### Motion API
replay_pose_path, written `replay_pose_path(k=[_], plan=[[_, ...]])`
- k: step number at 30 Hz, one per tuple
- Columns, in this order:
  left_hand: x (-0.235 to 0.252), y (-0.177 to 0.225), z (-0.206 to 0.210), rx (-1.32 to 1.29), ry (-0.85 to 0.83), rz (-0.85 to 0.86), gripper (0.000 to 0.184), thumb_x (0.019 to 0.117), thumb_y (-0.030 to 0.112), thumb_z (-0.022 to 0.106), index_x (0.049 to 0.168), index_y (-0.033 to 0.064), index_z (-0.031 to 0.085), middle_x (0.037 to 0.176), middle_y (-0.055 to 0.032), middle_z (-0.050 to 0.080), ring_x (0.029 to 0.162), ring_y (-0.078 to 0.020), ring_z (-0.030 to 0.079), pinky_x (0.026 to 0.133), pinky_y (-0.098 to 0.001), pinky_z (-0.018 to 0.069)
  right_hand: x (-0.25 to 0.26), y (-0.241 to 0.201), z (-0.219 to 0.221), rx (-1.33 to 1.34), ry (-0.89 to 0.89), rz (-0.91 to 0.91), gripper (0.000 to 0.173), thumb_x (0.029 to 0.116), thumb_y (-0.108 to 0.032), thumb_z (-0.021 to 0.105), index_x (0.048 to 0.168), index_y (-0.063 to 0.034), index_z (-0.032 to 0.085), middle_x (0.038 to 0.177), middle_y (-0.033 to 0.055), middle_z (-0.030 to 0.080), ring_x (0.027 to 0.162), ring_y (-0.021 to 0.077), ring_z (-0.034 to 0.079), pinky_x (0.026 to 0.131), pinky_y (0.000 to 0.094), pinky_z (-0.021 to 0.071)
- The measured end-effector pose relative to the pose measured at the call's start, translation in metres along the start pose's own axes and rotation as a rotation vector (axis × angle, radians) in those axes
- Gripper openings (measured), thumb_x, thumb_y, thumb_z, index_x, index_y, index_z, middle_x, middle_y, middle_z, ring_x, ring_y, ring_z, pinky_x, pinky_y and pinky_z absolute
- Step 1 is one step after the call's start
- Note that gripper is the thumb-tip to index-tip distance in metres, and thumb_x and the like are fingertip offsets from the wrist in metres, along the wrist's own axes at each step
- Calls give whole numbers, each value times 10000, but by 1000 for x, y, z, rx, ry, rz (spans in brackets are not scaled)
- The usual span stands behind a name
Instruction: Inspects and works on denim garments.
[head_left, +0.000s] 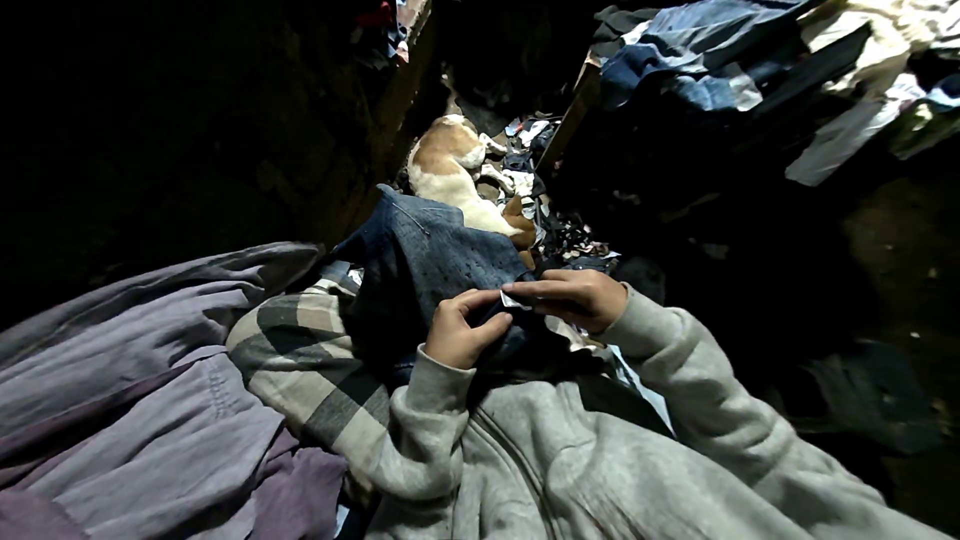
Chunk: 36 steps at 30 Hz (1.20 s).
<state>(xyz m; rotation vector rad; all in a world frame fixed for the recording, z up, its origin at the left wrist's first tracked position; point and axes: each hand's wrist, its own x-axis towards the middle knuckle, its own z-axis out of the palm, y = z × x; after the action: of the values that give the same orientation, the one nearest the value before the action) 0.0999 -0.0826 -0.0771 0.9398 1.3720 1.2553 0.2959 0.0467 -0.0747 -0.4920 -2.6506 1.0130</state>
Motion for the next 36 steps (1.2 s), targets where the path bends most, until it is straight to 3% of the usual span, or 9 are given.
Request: replay_pose_path(k=[3,8,11,14,19,24,31,34,36], plan=[[0,2,0,-9,-2,-46,289,842,15,704,1122,-54,719,1039,-77,736,923,-12,685,873,-185,555,0,9,2,40,88,59,343,1020,-206,551,1314,-130,707,889,148,704,725,259,659,673,453,557],[-1,5,-1,-24,-11,-63,319,849,-1,681,1163,-48,708,1065,-84,738,948,-15,688,891,-191,554,-4,17,-5,137,74,101,460,1054,-323,496,1426,-71,596,1235,131,708,922,138,680,836,346,559],[0,5,0,-44,-9,-64,330,848,-11,673,1173,-59,698,1077,-89,734,957,-12,685,892,-185,552,-4,7,-6,206,-14,51,454,1042,-288,515,1416,-43,595,1165,145,713,816,90,618,764,277,528],[-1,3,0,-53,-7,-37,316,841,-18,684,1153,-60,707,1072,-87,739,970,-17,687,908,-190,551,-2,1,-5,173,-82,11,419,1046,-274,527,1409,-84,617,1195,156,718,893,197,684,821,391,559],[0,2,-1,-41,-17,-20,299,830,-21,688,1126,-54,717,1043,-69,738,955,-2,681,903,-181,547,0,-1,0,71,-48,6,363,999,-198,597,1349,-170,686,882,178,691,702,296,651,652,493,543],[0,6,-1,-38,-13,-72,307,843,-14,684,1145,-64,707,1060,-89,736,953,-9,682,892,-183,548,-1,9,1,60,60,7,331,1012,-191,562,1300,-137,717,867,149,698,722,255,662,668,443,557],[0,6,-1,-84,-15,-81,327,846,-25,665,1169,-60,698,1066,-82,739,948,-14,689,888,-192,556,-6,14,-3,167,43,10,403,1035,-258,524,1357,-54,655,1098,141,734,873,146,670,816,322,554],[0,5,-1,-94,-7,-80,334,834,-29,663,1165,-65,698,1069,-83,741,958,-11,687,896,-189,552,-6,6,1,183,-20,-8,409,1042,-259,527,1387,-66,633,1179,160,721,901,180,679,838,357,553],[0,6,-1,-103,-5,-76,327,833,-40,664,1157,-81,691,1062,-86,742,954,-7,686,896,-185,549,-5,4,5,153,-11,9,389,1034,-239,547,1376,-87,650,1081,173,727,824,226,669,773,408,557]])
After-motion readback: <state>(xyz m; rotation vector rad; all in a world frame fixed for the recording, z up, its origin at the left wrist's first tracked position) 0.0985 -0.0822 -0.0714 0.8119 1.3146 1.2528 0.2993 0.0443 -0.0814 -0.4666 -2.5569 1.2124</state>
